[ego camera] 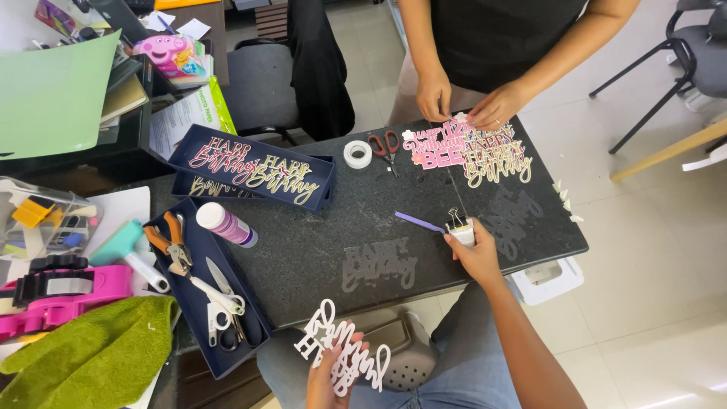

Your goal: Assembling decorative cake toppers by applying glue to cutouts and joining them together

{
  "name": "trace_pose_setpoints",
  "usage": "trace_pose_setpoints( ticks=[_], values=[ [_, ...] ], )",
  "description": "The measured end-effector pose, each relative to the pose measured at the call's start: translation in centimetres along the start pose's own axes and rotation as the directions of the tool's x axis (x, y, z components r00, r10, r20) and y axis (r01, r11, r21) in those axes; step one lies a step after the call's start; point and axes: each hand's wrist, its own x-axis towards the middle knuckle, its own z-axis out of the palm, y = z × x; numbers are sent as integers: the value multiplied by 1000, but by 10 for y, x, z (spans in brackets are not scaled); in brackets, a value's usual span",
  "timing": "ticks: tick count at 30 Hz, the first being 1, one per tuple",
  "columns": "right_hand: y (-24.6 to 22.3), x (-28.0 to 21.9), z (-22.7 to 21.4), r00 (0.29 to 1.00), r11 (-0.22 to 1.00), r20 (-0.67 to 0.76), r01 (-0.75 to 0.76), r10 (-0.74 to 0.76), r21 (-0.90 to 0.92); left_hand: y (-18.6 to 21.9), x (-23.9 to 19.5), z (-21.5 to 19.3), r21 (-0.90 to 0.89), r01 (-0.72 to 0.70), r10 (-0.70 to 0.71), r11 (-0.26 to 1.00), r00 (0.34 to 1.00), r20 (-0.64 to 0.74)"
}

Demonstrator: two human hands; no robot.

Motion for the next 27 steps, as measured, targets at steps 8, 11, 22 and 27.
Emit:
trace_pose_setpoints(
  ticks=[8,11,22,27],
  values=[
    [3,1,0,1000,1000,-2,19,-19,-22,-6,8,-5,1,-35,35,999,999,38],
    [2,0,0,1000,1000,-5,9,-9,-30,-5,7,-3,10,-28,28,1000,999,23],
    [3,0,0,999,999,7,39,-39,2,-6,9,-4,5,-17,17,1000,1000,24],
    [0,-2,0,1000,1000,3,-2,2,4,-2,2,-1,20,-32,31,999,998,54]
  ],
)
